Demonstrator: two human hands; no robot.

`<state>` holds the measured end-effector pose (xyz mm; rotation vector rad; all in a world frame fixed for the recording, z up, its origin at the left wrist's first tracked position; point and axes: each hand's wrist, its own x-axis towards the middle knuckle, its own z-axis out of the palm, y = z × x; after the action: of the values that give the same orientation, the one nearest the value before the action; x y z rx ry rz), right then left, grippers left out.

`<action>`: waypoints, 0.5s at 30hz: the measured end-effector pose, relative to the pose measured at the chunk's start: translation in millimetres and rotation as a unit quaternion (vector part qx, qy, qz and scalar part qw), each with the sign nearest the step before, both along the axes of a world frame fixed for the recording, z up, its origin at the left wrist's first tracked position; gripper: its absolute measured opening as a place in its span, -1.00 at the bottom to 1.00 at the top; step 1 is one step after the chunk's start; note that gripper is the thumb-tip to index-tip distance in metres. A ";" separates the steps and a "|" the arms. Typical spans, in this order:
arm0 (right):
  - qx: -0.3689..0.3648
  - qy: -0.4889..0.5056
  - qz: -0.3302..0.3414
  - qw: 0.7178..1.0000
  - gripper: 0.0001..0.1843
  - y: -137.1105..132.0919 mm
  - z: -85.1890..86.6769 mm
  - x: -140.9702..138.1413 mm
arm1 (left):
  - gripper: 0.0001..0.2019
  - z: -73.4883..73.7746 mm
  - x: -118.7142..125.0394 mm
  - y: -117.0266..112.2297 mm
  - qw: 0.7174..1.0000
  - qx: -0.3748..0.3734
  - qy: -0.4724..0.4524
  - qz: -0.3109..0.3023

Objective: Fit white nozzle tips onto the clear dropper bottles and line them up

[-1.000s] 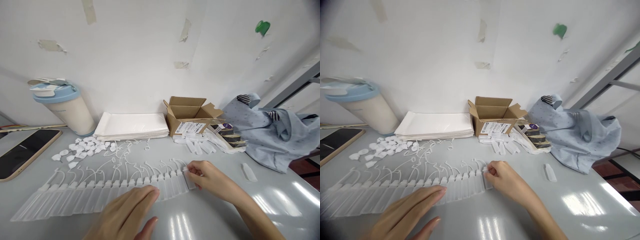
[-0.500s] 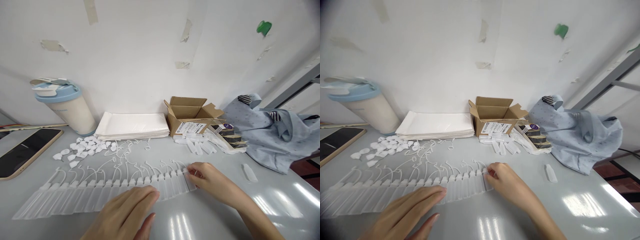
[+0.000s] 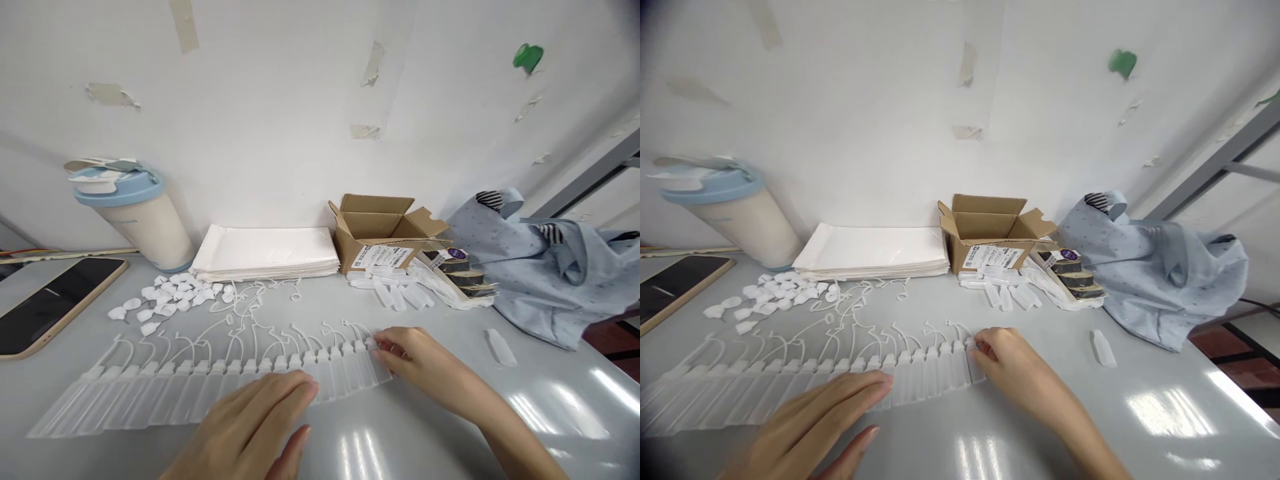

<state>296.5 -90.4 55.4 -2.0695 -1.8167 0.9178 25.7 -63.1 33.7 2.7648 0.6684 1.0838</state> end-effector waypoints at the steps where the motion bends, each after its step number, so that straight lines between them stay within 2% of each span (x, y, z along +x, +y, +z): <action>1: -0.001 0.000 -0.001 1.000 -0.71 -0.1 0.5 -0.2 | -0.78 0.2 0.1 -0.3 1.000 0.000 0.002 0.000; 15: -0.019 0.003 -0.056 0.998 -0.85 6.2 -3.4 -1.3 | -0.78 6.7 4.6 0.0 1.000 -0.011 -0.012 -0.003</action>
<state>295.2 -84.2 52.0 -2.1646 -1.6743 0.9345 30.3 -63.1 40.4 2.7303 0.6646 1.0991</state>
